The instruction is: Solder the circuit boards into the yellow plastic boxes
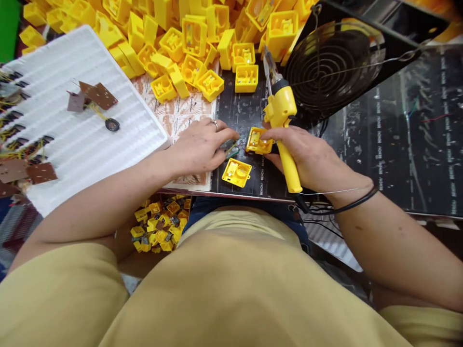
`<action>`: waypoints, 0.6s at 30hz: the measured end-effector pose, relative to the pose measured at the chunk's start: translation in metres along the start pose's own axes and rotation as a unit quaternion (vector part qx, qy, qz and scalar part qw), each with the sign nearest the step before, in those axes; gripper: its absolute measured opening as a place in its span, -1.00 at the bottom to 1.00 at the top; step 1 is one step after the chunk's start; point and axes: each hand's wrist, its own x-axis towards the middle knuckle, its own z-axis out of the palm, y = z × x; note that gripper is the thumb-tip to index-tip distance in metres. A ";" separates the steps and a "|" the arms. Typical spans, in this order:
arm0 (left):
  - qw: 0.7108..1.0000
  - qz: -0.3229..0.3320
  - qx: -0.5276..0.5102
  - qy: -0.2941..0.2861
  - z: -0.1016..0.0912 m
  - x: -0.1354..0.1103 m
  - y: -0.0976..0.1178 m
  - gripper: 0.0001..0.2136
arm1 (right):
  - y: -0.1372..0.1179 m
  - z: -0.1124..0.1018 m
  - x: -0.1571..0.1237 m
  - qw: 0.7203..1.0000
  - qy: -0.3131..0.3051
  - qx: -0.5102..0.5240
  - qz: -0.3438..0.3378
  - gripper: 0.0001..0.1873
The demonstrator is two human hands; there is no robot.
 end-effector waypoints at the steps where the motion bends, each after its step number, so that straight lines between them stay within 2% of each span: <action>1: 1.000 -0.001 0.002 0.023 0.000 0.004 -0.001 -0.56 | 0.000 0.000 -0.001 1.000 -0.001 0.002 0.003 -0.63; 3: 0.997 -0.006 -0.002 0.071 -0.001 0.010 0.000 -0.62 | 0.001 0.002 0.000 1.000 0.000 0.008 0.008 -0.62; 5: 0.996 -0.006 -0.003 0.092 -0.002 0.016 0.005 -0.70 | 0.003 0.006 0.002 1.000 0.012 0.013 0.007 -0.62; 10: 0.998 0.019 0.034 0.049 0.000 0.027 0.015 -0.79 | 0.007 0.011 0.007 0.999 0.037 0.012 0.002 -0.66; 14: 0.999 0.041 0.031 0.003 -0.009 0.028 0.006 -0.86 | 0.006 0.011 0.005 0.999 0.029 0.013 0.009 -0.63; 18: 0.997 0.059 -0.041 -0.009 -0.015 0.023 -0.006 -0.84 | 0.000 0.014 0.002 0.999 0.039 -0.004 0.022 -0.60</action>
